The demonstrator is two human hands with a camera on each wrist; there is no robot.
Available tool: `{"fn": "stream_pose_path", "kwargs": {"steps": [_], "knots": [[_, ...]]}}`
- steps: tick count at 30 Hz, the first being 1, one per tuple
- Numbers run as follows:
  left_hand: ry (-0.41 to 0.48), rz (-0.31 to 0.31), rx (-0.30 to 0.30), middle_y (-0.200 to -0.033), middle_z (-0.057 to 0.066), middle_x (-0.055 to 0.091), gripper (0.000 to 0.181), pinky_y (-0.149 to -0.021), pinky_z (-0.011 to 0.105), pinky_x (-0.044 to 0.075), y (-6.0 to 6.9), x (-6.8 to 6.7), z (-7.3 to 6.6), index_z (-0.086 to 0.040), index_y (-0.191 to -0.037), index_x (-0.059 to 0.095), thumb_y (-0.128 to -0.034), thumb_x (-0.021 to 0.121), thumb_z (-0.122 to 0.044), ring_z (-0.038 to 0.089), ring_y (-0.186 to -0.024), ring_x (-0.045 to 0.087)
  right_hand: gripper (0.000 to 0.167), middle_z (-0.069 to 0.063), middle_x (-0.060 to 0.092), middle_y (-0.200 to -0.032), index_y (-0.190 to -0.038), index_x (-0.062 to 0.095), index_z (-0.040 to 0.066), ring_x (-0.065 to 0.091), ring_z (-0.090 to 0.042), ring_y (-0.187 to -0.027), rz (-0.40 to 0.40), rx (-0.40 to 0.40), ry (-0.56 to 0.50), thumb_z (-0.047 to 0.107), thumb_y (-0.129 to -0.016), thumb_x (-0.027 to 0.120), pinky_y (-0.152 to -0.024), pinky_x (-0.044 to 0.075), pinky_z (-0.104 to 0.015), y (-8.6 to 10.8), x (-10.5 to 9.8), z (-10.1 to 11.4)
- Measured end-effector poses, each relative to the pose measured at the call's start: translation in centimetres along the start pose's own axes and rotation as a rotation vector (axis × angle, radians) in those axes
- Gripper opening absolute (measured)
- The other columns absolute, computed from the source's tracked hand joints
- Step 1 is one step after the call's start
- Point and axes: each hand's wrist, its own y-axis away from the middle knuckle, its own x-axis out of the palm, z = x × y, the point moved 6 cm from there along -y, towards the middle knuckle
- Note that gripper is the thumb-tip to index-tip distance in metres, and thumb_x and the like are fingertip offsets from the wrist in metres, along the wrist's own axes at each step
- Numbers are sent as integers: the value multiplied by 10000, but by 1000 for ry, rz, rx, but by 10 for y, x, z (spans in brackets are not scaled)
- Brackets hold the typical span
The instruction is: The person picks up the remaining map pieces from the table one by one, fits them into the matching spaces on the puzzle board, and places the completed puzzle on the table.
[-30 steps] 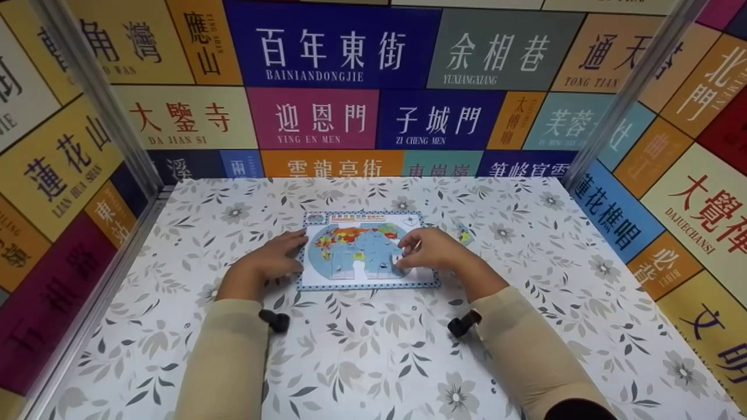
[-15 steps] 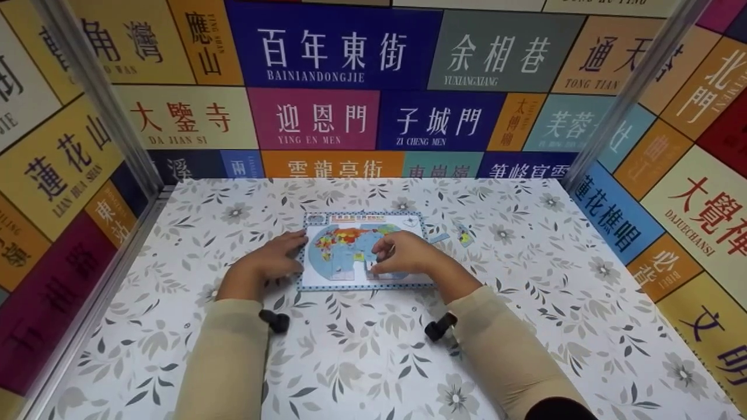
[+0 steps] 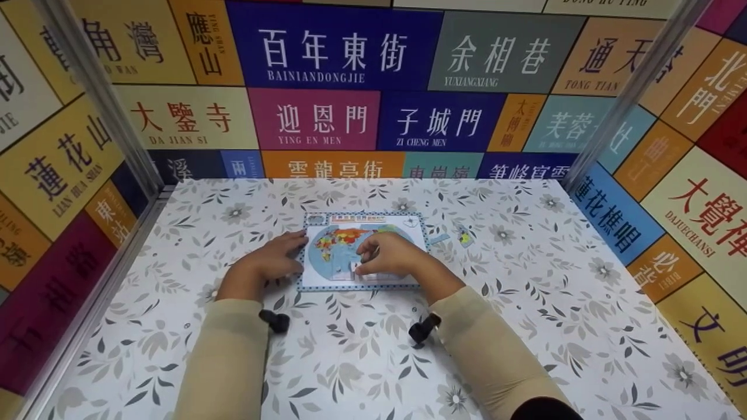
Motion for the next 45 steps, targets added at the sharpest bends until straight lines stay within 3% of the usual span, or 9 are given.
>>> {"fn": "stream_pose_path", "kwargs": {"steps": [16,21,27,45], "knots": [[-18,0,-11,-1820,-135,121,825,-1370,621,59,-1,1,0,-309,-1699,323,-949,661,-242,285,-1713,13,415,5,735,-1052,-1199,785,176,659,-141,-951,25,-11,12,341,-845,923,-902,574,-351,1,5,-10],[-29,-7,5,-1823,-105,130,812,-1372,621,74,-1,1,0,-274,-1701,325,-960,655,-233,300,-1712,19,416,5,711,-1043,-1187,778,198,632,-155,-941,23,1,44,364,-835,925,-888,556,-368,1,7,-11],[-16,-11,-17,-1821,-125,127,815,-1371,622,79,-1,1,0,-298,-1698,330,-957,664,-242,287,-1713,15,396,0,694,-1049,-1172,776,224,607,-164,-938,13,18,68,371,-836,925,-885,539,-380,1,8,-12],[-24,5,-1,-1820,-138,113,828,-1369,625,70,-1,0,1,-303,-1702,314,-954,665,-253,287,-1713,1,402,15,706,-1112,-1151,766,241,639,-164,-1005,9,0,118,392,-819,937,-944,571,-408,0,9,-12]]}}
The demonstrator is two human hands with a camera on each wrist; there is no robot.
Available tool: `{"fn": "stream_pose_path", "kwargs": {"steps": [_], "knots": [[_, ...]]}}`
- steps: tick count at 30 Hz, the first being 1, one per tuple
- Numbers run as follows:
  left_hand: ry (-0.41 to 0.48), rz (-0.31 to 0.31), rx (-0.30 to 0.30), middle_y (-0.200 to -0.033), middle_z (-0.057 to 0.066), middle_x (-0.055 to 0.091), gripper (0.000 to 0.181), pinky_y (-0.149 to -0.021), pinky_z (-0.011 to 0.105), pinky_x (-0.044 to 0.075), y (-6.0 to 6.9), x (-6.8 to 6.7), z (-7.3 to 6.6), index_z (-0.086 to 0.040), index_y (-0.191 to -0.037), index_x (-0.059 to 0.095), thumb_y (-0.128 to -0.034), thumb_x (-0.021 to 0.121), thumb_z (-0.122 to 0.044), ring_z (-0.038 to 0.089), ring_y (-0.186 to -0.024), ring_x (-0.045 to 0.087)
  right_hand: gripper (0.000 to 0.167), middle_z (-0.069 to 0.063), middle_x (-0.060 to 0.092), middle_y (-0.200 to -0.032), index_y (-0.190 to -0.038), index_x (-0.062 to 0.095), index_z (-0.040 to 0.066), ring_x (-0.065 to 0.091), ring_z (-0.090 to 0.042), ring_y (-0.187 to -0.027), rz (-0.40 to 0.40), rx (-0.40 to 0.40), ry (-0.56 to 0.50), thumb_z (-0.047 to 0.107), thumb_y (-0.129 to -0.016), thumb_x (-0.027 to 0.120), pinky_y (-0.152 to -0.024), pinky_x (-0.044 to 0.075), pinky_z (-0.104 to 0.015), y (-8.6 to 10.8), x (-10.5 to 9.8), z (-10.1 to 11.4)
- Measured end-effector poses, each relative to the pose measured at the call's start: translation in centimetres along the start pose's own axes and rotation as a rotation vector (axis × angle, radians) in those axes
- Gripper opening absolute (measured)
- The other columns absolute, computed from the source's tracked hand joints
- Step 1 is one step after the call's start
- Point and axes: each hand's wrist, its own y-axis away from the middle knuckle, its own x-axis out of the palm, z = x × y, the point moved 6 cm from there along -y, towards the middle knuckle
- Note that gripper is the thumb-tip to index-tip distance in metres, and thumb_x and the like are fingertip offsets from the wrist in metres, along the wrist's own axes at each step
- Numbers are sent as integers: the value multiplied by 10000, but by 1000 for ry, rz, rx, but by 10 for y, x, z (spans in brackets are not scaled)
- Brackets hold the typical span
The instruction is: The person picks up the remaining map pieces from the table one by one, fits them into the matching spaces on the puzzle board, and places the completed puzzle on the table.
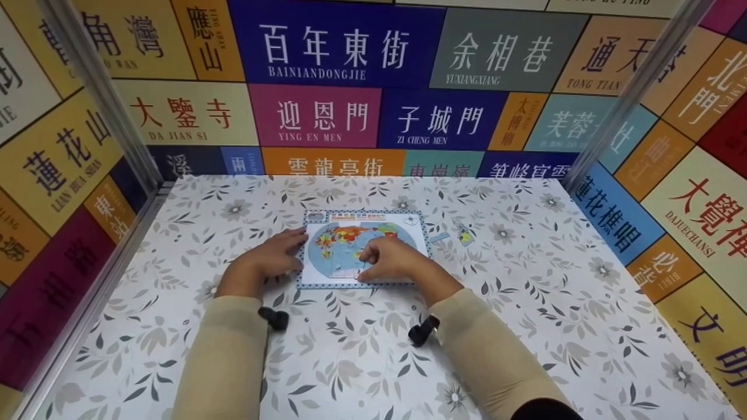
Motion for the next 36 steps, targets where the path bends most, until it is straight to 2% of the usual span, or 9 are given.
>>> {"fn": "stream_pose_path", "kwargs": {"steps": [7,15,23,30,36], "knots": [[21,-4,2,-1820,-128,127,836,-1376,610,58,-2,1,1,-284,-1701,323,-937,650,-196,285,-1713,6,401,22,713,-1133,-1155,765,241,652,-161,-1046,-9,-14,27,396,-825,931,-977,576,-411,1,0,2],[16,1,4,-1822,-123,121,833,-1372,620,54,-2,0,1,-282,-1702,321,-942,653,-199,301,-1712,5,503,25,716,-1147,-1289,759,252,644,-164,-1052,5,-46,3,398,-836,921,-972,570,-420,0,1,2],[25,4,-12,-1820,-132,125,826,-1373,618,61,-2,0,2,-292,-1699,329,-948,666,-220,289,-1713,5,437,26,731,-1147,-1263,797,294,623,-144,-1021,10,-74,-13,343,-846,918,-932,558,-386,-1,2,4],[27,0,-16,-1818,-142,124,824,-1371,625,64,-1,0,2,-306,-1696,335,-947,670,-227,283,-1713,6,419,39,735,-1149,-1245,802,295,625,-149,-1033,10,-48,-20,346,-845,919,-956,556,-394,-1,2,3],[7,-10,8,-1823,-109,126,818,-1371,625,74,0,0,0,-288,-1701,323,-956,653,-225,301,-1712,16,433,49,733,-1137,-1251,791,289,632,-151,-1043,-4,-23,-2,363,-842,914,-965,559,-395,-2,3,1]]}}
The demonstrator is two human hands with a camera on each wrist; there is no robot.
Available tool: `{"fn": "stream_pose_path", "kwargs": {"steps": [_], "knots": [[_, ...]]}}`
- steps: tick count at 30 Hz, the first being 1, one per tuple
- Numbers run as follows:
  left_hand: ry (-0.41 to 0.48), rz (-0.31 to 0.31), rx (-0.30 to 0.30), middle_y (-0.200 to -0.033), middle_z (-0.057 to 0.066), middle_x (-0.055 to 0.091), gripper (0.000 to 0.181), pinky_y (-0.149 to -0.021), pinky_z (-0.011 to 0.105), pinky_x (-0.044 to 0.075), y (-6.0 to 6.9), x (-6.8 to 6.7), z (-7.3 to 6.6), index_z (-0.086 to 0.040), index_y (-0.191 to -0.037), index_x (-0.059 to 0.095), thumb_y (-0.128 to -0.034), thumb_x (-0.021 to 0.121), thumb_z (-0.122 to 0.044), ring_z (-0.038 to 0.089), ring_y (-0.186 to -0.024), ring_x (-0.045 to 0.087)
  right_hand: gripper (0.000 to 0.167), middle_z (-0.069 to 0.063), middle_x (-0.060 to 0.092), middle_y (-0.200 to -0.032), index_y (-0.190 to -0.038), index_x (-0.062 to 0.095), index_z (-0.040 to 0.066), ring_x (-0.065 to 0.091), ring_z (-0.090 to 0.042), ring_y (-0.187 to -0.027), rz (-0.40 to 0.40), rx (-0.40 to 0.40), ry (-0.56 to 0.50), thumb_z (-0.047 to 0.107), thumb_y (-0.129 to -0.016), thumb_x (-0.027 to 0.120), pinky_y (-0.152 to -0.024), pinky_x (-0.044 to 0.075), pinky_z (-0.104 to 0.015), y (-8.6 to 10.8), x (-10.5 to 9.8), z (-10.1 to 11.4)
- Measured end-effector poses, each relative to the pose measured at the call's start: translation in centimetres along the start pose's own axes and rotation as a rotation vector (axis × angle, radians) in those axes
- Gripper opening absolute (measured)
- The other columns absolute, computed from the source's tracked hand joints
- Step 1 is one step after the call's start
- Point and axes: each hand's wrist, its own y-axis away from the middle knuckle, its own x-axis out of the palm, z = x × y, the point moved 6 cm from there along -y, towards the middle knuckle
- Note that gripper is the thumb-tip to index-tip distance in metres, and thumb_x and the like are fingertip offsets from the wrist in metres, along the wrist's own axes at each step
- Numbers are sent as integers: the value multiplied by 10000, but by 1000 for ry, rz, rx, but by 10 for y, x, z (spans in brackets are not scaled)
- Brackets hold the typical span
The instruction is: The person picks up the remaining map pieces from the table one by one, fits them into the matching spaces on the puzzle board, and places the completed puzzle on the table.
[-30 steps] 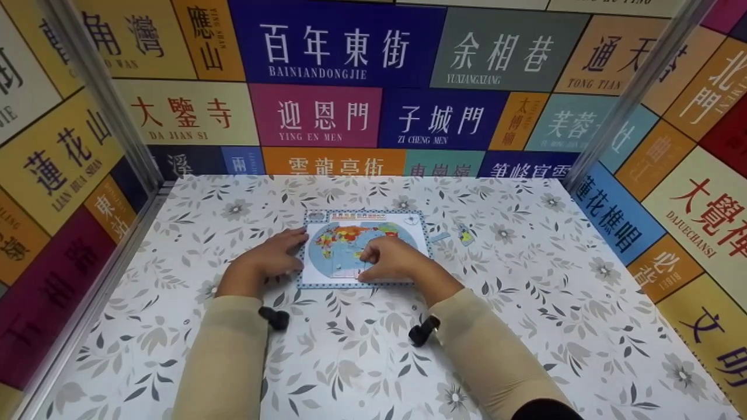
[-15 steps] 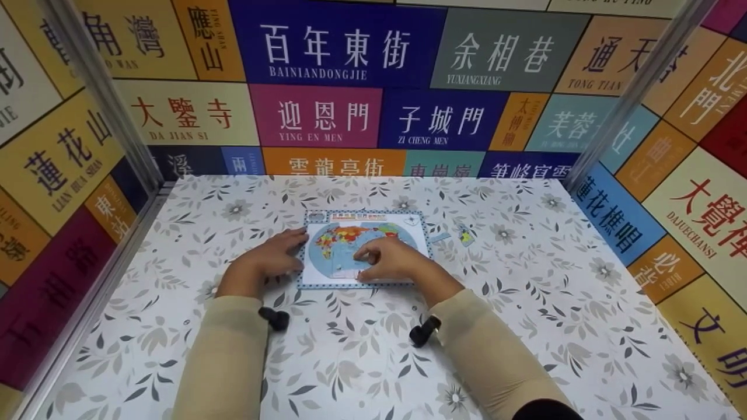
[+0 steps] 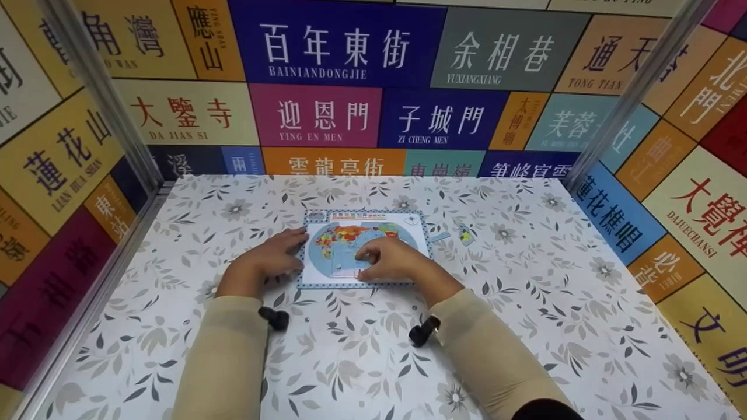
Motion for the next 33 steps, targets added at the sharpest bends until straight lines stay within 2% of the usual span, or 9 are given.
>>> {"fn": "stream_pose_path", "kwargs": {"steps": [7,17,24,33], "knots": [[-17,-3,13,-1826,-92,125,812,-1370,627,76,-1,1,0,-280,-1703,318,-963,648,-238,314,-1710,21,437,40,710,-1075,-1250,790,281,611,-160,-981,-9,6,15,370,-840,912,-896,537,-374,-1,0,-1],[-15,-6,13,-1825,-94,123,821,-1370,624,87,-2,1,1,-270,-1703,320,-956,658,-234,312,-1710,28,376,43,727,-1092,-1199,804,284,622,-152,-1003,-9,9,3,337,-844,917,-921,544,-371,0,0,1],[-23,-3,15,-1824,-100,129,813,-1370,625,73,-1,1,0,-265,-1701,326,-958,656,-239,314,-1710,30,429,26,710,-1094,-1252,782,264,625,-157,-1004,5,9,-12,348,-851,910,-932,549,-382,2,-2,1],[39,6,-22,-1818,-141,118,850,-1378,603,55,-1,1,1,-296,-1698,330,-923,658,-172,276,-1714,-4,424,-19,718,-1067,-1299,764,181,646,-146,-912,7,-59,-84,335,-916,858,-821,557,-347,4,-13,1]]}}
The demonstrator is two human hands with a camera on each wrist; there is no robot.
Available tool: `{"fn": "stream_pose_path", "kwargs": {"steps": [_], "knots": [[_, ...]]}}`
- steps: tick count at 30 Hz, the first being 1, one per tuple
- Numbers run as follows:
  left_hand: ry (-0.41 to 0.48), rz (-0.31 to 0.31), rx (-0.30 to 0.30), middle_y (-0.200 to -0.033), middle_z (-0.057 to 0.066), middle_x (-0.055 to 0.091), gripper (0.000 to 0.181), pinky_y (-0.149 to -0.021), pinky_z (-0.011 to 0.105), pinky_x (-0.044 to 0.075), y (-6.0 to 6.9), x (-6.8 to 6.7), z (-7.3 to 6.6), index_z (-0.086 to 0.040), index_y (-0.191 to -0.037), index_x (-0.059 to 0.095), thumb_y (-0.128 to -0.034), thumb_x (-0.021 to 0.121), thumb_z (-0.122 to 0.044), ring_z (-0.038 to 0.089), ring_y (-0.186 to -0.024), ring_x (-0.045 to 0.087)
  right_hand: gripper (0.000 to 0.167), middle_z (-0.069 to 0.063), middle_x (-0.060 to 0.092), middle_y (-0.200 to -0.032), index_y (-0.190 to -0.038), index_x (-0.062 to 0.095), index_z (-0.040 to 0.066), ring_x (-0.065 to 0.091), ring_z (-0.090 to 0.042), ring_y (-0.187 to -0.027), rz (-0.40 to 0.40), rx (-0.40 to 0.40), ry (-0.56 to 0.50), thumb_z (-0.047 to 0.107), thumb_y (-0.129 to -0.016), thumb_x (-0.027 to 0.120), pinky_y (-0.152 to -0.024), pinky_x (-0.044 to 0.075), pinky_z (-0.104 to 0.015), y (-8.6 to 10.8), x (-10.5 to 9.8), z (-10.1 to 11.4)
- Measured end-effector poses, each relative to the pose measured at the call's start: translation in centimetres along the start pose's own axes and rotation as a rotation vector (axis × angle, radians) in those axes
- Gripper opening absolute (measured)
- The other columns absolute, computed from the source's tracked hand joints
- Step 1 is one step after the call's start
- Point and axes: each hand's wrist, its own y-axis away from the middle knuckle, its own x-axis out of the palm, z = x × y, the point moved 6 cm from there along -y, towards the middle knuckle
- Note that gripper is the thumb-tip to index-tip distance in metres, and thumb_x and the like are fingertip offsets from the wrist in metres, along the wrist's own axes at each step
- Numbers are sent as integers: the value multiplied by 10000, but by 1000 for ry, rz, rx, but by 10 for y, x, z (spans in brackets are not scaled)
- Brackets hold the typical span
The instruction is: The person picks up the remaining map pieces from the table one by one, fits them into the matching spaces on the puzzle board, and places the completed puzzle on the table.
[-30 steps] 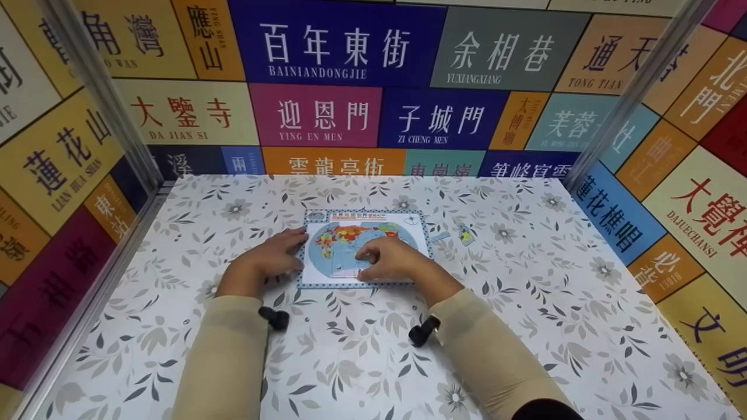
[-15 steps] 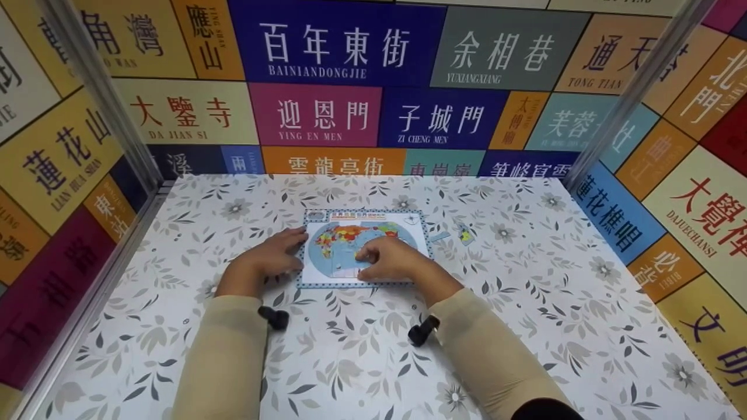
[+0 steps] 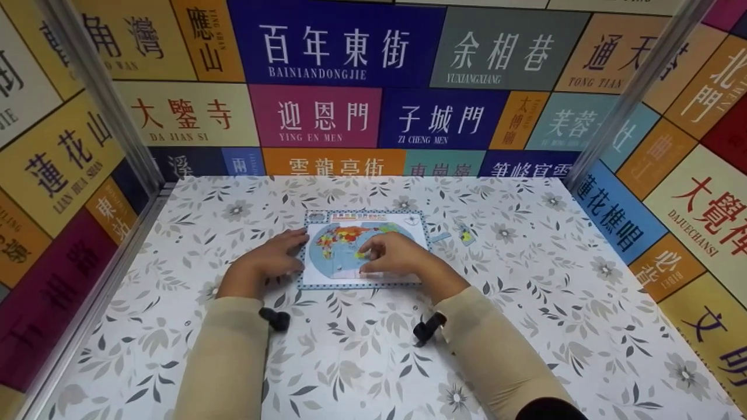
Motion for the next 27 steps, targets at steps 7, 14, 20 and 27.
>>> {"fn": "stream_pose_path", "kwargs": {"steps": [7,14,20,27], "knots": [[18,-6,-12,-1818,-146,120,859,-1374,615,51,0,0,-1,-318,-1694,336,-916,667,-165,280,-1714,-1,423,-50,694,-1063,-1316,750,141,669,-188,-904,-74,-20,-32,328,-944,826,-774,562,-367,7,-20,-4],[2,-5,-21,-1814,-168,114,857,-1373,616,49,2,1,-2,-330,-1691,339,-917,676,-188,266,-1715,-2,435,-40,688,-1038,-1316,746,132,663,-176,-847,-132,29,-31,333,-939,827,-707,550,-316,16,-37,-20],[1,-8,-15,-1811,-177,118,856,-1370,623,47,1,1,-1,-337,-1689,341,-916,680,-196,266,-1714,2,394,-35,699,-1016,-1284,774,190,632,-202,-854,-193,111,11,342,-925,836,-697,521,-325,27,-56,-40],[-30,-10,32,-1826,-84,132,820,-1372,622,57,1,0,-2,-260,-1701,325,-951,654,-218,307,-1711,20,419,-31,672,-1030,-1303,741,156,592,-195,-852,-231,192,39,328,-929,824,-678,506,-311,42,-78,-65]]}}
